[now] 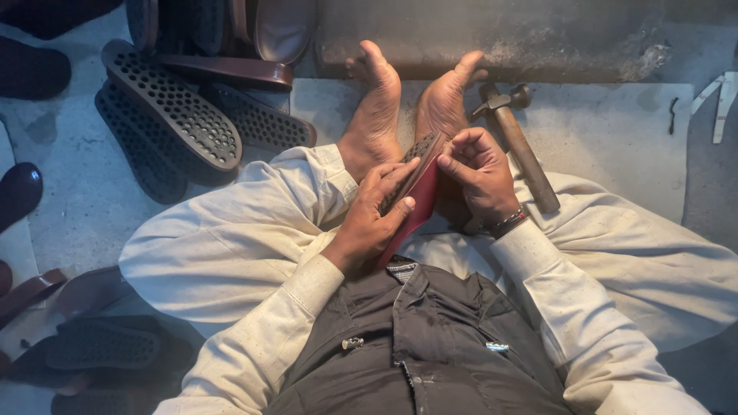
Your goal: Assembling a red sandal by fitting the upper to the sole and using a hammer to secure the components.
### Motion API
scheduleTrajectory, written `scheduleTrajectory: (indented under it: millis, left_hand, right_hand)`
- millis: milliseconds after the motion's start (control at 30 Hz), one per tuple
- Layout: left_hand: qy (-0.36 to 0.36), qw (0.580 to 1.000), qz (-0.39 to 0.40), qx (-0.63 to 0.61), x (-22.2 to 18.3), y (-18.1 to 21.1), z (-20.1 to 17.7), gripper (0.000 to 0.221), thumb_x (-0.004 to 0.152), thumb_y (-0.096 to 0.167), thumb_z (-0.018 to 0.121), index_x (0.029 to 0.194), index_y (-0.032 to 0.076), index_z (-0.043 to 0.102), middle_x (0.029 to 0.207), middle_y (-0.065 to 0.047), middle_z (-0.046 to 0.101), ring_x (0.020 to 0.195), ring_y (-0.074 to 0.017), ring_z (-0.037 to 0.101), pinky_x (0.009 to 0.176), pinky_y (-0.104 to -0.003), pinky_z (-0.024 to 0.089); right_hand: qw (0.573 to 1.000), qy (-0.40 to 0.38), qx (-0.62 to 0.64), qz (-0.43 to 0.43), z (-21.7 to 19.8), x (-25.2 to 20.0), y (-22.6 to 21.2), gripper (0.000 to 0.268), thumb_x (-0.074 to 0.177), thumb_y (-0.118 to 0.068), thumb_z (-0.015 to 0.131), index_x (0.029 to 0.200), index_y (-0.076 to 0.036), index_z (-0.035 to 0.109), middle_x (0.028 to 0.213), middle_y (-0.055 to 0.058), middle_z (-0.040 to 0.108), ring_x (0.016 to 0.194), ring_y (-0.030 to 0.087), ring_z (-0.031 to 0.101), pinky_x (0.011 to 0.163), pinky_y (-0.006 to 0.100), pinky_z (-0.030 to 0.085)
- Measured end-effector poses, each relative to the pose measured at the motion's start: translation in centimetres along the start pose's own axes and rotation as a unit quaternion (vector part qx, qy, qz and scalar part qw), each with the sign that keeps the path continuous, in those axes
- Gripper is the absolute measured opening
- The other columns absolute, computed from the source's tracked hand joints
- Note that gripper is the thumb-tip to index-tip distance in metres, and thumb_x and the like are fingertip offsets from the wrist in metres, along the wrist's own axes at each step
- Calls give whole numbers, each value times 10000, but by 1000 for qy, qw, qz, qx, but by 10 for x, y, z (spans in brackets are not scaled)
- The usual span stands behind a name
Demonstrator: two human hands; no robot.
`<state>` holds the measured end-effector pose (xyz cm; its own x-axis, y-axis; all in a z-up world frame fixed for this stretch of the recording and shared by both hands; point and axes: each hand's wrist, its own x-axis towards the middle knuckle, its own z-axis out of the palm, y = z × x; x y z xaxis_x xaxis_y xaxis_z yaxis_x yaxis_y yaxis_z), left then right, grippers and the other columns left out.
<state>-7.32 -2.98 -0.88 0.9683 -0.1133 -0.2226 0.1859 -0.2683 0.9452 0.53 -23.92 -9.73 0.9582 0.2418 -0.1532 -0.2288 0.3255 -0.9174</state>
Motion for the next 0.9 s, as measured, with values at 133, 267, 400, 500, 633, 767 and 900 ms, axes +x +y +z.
scheduleTrajectory:
  millis: [133,267,400,500,633,767,900]
  left_hand:
    - [27,999,13,-9,0,-2,4,507,975,288,686,1472,290,587,1411,-136,545,1377,-424,486,1195,-557,316]
    - [55,998,15,-6,5,-1,6,452,935,287,736,1378,245,656,1324,-105,596,1319,-358,558,1148,-507,389]
    - [66,998,-13,9,12,2,8,390,920,292,747,1302,263,679,1250,-78,619,1227,-317,608,1091,-498,436]
    - [76,997,-27,6,14,5,8,330,916,272,749,1239,243,684,1205,-81,617,1167,-301,623,1057,-471,464]
    - [80,996,-35,1,19,-3,11,292,906,288,767,1184,238,693,1158,-71,612,1138,-273,626,1030,-448,474]
    - [83,996,-34,-6,20,-3,11,275,894,268,786,1148,219,692,1119,-61,607,1107,-250,626,1003,-429,484]
    - [100,994,-41,-11,27,-1,16,223,880,244,781,1063,168,679,1054,-95,595,1042,-270,622,960,-440,488]
  right_hand:
    - [1000,4,5,-4,7,0,-9,320,907,80,767,1061,-66,527,887,93,676,897,136,721,761,249,588]
    - [1000,2,8,-14,10,2,-12,346,898,83,776,1012,-83,495,876,102,688,883,137,728,748,256,592]
    - [1000,1,14,-15,16,2,-20,372,874,109,785,945,-100,485,831,116,680,814,116,695,673,233,567]
    - [1000,-1,25,-15,19,2,-23,392,870,120,784,937,-110,473,817,113,678,803,106,686,657,226,555]
    - [999,4,43,-1,14,5,-16,396,862,126,785,928,-105,470,813,123,684,797,114,696,654,231,567]
    - [998,-2,56,4,16,5,-19,406,853,128,785,910,-117,466,816,120,693,812,122,701,660,235,566]
    - [998,-9,57,-3,16,6,-20,428,834,145,796,899,-112,460,813,140,693,814,138,698,666,250,566]
